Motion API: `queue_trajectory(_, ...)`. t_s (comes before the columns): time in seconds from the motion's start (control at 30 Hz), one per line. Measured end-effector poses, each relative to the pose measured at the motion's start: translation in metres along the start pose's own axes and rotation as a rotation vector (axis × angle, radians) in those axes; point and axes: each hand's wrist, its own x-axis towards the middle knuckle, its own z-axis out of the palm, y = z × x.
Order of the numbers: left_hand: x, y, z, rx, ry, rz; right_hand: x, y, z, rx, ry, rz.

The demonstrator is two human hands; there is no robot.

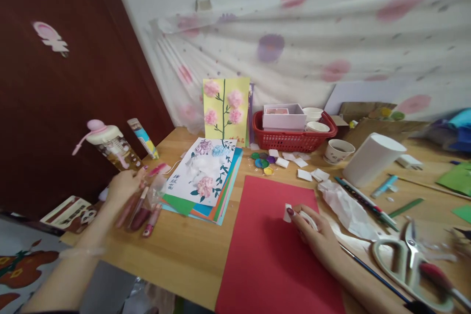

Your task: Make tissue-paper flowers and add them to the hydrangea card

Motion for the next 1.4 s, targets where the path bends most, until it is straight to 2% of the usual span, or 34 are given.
queue_trajectory(0.07, -0.016, 0.011, 0.008, 0.045, -0.003, 0.077, 0.000, -0.002, 0.001, 0.006, -0.016, 0.020)
queue_trajectory(0.13, -0.040, 0.025, 0.032, 0.062, -0.067, 0.142, -0.001, -0.004, 0.002, 0.023, -0.044, 0.044)
queue_trajectory(0.2, -0.069, 0.038, 0.072, 0.034, -0.206, 0.193, -0.001, -0.007, 0.003, 0.048, -0.075, 0.064)
queue_trajectory(0.27, -0.100, 0.048, 0.121, -0.115, -0.528, 0.275, 0.000, -0.008, 0.005, 0.094, -0.086, 0.073)
queue_trajectory(0.3, -0.114, 0.051, 0.146, -0.193, -0.644, 0.331, 0.000, -0.007, 0.005, 0.124, -0.081, 0.074)
queue_trajectory(0.37, -0.137, 0.051, 0.189, -0.287, -0.757, 0.431, 0.001, -0.005, 0.004, 0.188, -0.054, 0.074)
queue_trajectory(0.4, -0.145, 0.050, 0.206, -0.333, -0.800, 0.427, 0.001, -0.005, 0.004, 0.215, -0.036, 0.074)
queue_trajectory(0.43, -0.151, 0.047, 0.219, -0.391, -0.837, 0.398, 0.001, -0.004, 0.003, 0.236, -0.019, 0.073)
queue_trajectory(0.5, -0.158, 0.041, 0.233, -0.484, -0.884, 0.305, 0.002, -0.005, 0.003, 0.266, 0.003, 0.070)
queue_trajectory(0.57, -0.160, 0.036, 0.235, -0.560, -0.892, 0.190, 0.001, -0.008, 0.002, 0.291, -0.013, 0.081)
queue_trajectory(0.67, -0.158, 0.032, 0.229, -0.580, -0.862, 0.072, -0.001, -0.014, 0.003, 0.277, -0.069, 0.104)
queue_trajectory(0.8, -0.151, 0.035, 0.221, -0.464, -0.827, 0.100, -0.003, -0.024, 0.005, 0.185, -0.098, 0.100)
queue_trajectory(0.93, -0.147, 0.034, 0.219, -0.475, -0.833, 0.105, -0.003, -0.030, 0.006, 0.184, -0.092, 0.120)
queue_trajectory(1.13, -0.146, 0.026, 0.219, -0.474, -0.891, 0.076, -0.003, -0.030, 0.003, 0.217, -0.105, 0.134)
queue_trajectory(1.4, -0.144, 0.024, 0.219, -0.479, -0.888, 0.072, -0.003, -0.027, 0.003, 0.259, -0.122, 0.134)
